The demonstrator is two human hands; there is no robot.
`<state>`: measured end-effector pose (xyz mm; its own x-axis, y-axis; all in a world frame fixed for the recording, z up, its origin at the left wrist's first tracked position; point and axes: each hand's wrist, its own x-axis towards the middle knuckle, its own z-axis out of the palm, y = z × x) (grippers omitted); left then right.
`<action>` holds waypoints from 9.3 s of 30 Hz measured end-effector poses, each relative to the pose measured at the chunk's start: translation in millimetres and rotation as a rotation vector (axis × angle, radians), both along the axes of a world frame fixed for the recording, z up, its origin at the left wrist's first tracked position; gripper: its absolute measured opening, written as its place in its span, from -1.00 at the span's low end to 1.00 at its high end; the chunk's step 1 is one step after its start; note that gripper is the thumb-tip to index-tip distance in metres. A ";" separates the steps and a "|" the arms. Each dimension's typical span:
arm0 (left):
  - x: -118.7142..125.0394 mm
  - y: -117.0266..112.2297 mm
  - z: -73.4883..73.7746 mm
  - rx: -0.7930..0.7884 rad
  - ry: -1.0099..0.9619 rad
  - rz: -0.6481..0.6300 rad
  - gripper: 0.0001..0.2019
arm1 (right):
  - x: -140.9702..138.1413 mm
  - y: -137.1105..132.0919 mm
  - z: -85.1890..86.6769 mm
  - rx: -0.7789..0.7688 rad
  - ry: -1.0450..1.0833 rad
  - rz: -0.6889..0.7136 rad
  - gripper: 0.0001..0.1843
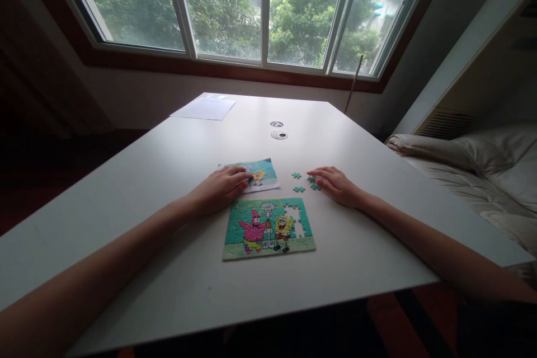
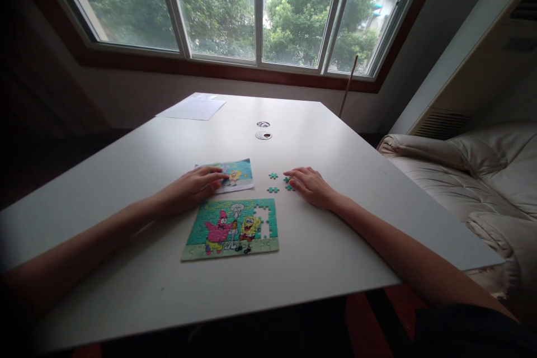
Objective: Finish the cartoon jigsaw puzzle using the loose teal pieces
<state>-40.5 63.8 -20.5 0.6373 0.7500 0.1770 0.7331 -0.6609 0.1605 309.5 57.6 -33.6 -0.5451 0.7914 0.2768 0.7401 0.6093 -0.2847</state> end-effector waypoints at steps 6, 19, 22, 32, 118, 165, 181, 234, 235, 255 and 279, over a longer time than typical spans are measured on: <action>-4.1 7.6 -3.2 0.026 -0.040 -0.055 -0.69 | -1.1 -0.1 -0.7 0.005 0.001 -0.022 -0.56; 12.3 11.6 11.6 -0.047 0.163 -0.014 -0.56 | -3.7 -3.1 1.0 0.019 0.000 -0.013 -0.60; 17.0 7.0 6.8 -0.036 0.151 0.060 -0.54 | -4.5 -3.3 1.8 0.013 0.002 -0.015 -0.60; 17.7 -0.4 -1.9 0.020 0.106 0.111 -0.52 | -3.7 -4.1 0.3 0.041 0.180 -0.097 -0.72; 19.0 -3.0 0.1 0.017 0.130 0.131 -0.52 | -40.8 -21.9 10.5 0.063 0.208 0.008 -0.96; 16.0 -2.1 -4.6 0.077 0.080 0.099 -0.56 | -46.3 -27.3 20.3 -0.548 0.852 0.032 -0.73; 14.3 -0.3 -7.5 0.107 0.088 0.084 -0.57 | -51.6 -33.4 21.8 -0.607 0.839 -0.011 -0.75; 43.9 -60.0 23.2 -0.009 0.027 -0.415 -0.70 | -45.4 -45.3 24.9 -0.333 0.321 0.079 -0.84; 43.7 -60.2 22.9 -0.008 0.027 -0.415 -0.68 | -42.7 -44.7 25.0 -0.335 0.306 0.094 -0.84; 45.8 -63.0 20.1 0.060 0.115 -0.413 -0.61 | -42.6 -44.7 24.1 -0.333 0.271 0.122 -0.86; 49.7 -63.1 21.0 -0.071 0.031 -0.471 -0.67 | -41.1 -44.7 24.6 -0.320 0.251 0.146 -0.84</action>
